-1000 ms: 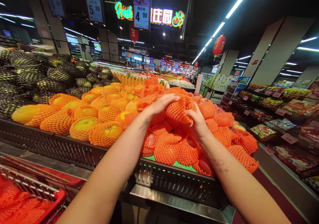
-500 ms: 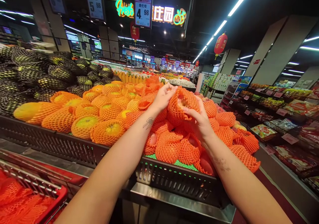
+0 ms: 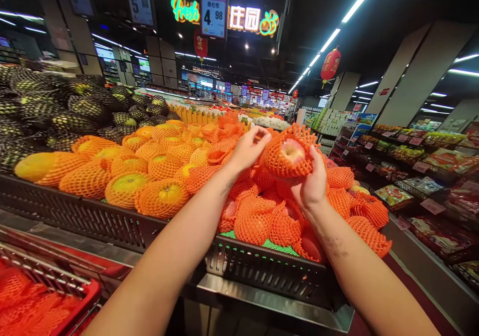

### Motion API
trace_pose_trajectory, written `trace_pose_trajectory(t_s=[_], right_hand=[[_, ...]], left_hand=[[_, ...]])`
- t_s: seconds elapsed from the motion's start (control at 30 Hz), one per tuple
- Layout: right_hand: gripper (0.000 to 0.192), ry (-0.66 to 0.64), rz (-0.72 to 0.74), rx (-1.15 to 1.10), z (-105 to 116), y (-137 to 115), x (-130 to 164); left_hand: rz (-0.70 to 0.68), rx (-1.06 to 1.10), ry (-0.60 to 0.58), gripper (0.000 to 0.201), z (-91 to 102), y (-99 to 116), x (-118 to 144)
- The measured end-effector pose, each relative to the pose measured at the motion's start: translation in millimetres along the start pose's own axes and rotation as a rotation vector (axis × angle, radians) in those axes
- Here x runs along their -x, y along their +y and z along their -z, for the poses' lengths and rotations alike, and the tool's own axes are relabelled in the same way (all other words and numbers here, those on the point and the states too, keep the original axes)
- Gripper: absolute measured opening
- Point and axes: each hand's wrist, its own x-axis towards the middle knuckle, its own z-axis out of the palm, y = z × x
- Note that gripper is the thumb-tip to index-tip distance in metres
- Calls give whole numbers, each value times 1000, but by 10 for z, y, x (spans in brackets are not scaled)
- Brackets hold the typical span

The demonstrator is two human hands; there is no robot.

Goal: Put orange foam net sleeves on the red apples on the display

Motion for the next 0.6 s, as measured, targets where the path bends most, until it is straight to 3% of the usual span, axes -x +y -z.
trace_pose_trajectory(t_s=[0.07, 0.13, 0.2, 0.27, 0.4, 0.6], right_hand=[[74, 2, -11, -10, 13, -9, -4], [75, -12, -22, -18, 18, -22, -1], [74, -11, -8, -47, 10, -34, 8], [70, 26, 9, -133, -9, -47, 21], [76, 60, -15, -297, -34, -80, 37], [72, 50, 59, -302, 35, -54, -29]], left_hand=[[-114, 79, -40, 44, 0, 72, 32], [-201, 148, -189, 65, -39, 117, 70], [-220, 148, -311, 96, -99, 111, 104], [-200, 101, -335, 112, -149, 70, 126], [-257, -53, -235, 100, -156, 24, 142], [-540, -282, -87, 71, -88, 46, 113]])
